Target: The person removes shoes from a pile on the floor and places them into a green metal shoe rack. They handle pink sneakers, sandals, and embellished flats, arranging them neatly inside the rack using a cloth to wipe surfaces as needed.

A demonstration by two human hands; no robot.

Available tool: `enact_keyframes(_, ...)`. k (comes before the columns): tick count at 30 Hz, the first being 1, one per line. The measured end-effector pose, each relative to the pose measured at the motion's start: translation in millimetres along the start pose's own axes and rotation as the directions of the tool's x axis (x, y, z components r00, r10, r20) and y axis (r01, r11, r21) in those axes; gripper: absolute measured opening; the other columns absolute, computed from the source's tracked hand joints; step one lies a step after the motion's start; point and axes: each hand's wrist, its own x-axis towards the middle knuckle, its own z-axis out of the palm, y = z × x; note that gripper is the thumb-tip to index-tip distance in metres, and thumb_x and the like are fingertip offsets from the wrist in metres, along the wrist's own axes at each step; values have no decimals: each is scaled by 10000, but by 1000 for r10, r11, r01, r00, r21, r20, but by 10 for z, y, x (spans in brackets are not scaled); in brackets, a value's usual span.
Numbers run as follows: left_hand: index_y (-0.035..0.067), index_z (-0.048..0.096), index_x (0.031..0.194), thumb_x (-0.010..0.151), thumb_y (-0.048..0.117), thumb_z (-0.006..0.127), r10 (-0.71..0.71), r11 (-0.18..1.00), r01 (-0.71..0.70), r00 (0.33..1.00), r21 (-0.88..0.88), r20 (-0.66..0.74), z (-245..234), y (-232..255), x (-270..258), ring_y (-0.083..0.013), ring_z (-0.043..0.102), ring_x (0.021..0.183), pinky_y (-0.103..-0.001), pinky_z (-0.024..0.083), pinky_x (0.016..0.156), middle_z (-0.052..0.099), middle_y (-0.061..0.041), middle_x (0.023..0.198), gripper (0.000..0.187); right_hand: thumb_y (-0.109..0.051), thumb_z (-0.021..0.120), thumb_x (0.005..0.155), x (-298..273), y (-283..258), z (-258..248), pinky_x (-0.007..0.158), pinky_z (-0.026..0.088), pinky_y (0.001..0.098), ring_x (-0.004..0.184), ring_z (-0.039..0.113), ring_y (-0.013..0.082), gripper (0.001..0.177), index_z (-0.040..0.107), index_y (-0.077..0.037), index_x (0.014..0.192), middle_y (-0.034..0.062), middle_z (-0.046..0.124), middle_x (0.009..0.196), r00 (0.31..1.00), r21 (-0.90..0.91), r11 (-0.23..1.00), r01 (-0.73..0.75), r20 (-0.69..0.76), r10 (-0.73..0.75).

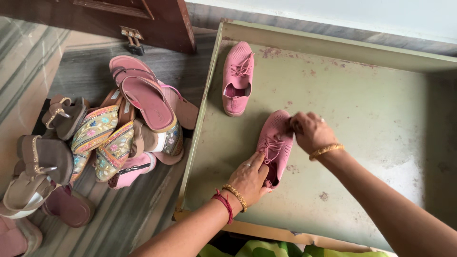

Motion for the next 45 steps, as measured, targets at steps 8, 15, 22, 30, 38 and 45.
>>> enact_keyframes(8,113,704,957,724,238,845,-24,996,35,990,83,-137,-2,82,-78,-511,418,1344,-541,382,1073,340,-278,1533,300,-113,641,845,-623,-126,-130,562,650,327,610,783,187,245,673,-131,1087,118,826,835,731,292,896,-335,680,52)
enact_keyframes(15,110,626,939,830,18,657,-58,996,39,969,-82,-239,-125,181,1,-433,620,1092,-493,585,811,463,-196,1467,147,-106,676,835,-510,143,-524,599,652,369,700,776,211,234,704,-70,1064,131,782,951,842,497,711,-498,474,258)
enact_keyframes(22,90,607,1015,850,22,663,-186,976,128,906,-174,-380,-482,-30,882,-434,633,946,-532,536,751,517,-168,1422,187,-179,703,817,-543,451,-585,788,623,355,854,760,204,285,706,-99,1091,131,785,962,866,482,722,-495,334,372)
enact_keyframes(30,41,600,1075,803,134,784,-315,947,313,858,-73,-406,-489,-558,1527,-404,660,1025,-502,550,827,514,-150,1358,341,-172,702,815,-525,276,-502,725,653,351,836,756,183,270,706,-90,1072,104,779,948,877,533,701,-474,352,326)
enact_keyframes(38,43,577,1121,832,34,733,-310,949,306,861,-76,-402,-489,-602,1497,-407,650,1025,-514,538,839,489,-155,1349,329,-160,699,829,-486,57,-497,655,668,336,758,762,175,275,701,-85,1094,124,774,901,885,534,715,-451,373,279)
enact_keyframes(45,72,553,1049,908,150,746,-489,864,338,740,-372,-462,-255,-701,1008,-347,655,996,-456,533,889,618,-140,1044,251,-134,653,801,-365,-124,-333,749,636,367,825,770,222,442,654,-187,1240,78,744,1020,910,369,894,-256,405,94)
